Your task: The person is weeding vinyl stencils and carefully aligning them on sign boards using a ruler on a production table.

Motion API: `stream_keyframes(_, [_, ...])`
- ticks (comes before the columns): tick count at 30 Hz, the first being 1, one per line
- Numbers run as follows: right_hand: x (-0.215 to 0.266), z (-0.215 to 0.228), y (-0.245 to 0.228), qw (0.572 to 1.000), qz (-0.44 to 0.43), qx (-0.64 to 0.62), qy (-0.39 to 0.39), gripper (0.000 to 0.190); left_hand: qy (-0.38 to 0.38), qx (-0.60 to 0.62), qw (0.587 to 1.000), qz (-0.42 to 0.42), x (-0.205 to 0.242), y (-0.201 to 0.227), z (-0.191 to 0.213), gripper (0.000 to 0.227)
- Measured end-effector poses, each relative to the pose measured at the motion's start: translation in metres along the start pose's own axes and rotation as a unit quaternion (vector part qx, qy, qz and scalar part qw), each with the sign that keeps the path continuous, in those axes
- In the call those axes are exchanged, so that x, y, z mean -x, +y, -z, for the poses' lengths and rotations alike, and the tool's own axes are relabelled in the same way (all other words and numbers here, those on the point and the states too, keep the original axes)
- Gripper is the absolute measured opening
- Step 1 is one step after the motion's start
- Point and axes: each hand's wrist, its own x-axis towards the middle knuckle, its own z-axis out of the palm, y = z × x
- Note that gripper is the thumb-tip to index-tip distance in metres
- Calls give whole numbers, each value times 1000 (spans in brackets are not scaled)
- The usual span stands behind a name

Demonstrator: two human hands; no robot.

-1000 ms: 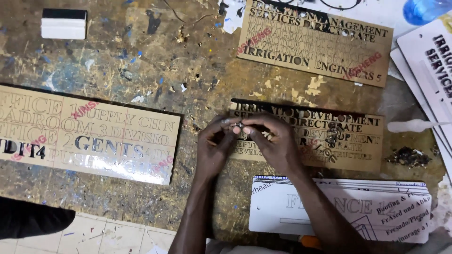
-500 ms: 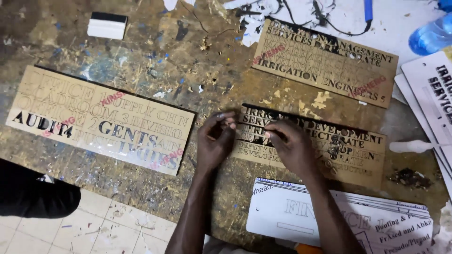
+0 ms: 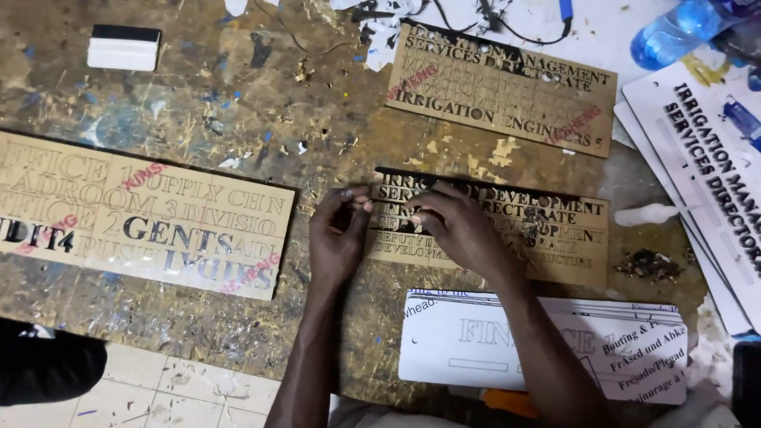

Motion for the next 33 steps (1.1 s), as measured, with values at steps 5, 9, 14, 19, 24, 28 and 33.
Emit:
stream_keyframes(5, [3, -8, 21, 999, 32, 24, -17, 30, -33, -56, 998, -5, 0, -2, 3, 13])
stream_keyframes(9, [-2, -11, 17, 999, 25, 27, -11, 24, -40, -107, 993, -17, 2, -6, 6, 8])
stream_keyframes(14, [3, -12, 34, 997, -41, -59, 10, 26, -38, -116, 993, 1, 0, -1, 7, 7])
stream_keyframes(19, [11, -1, 25, 987, -79, -140, 18, 27, -51, -107, 993, -17, 3, 0, -3, 13])
stream_keyframes(24, [24, 1, 38, 983, -135, -128, 8, 28, -78, -56, 995, 2, 13, -18, 1, 21])
stream_keyframes(28, [30, 3, 23, 982, -148, -115, 11, 25, -81, -31, 996, 33, 11, -15, -4, 24])
stream_keyframes(33, [44, -14, 21, 995, -61, -53, -63, 39, -70, -1, 993, 93, 19, -22, -2, 45])
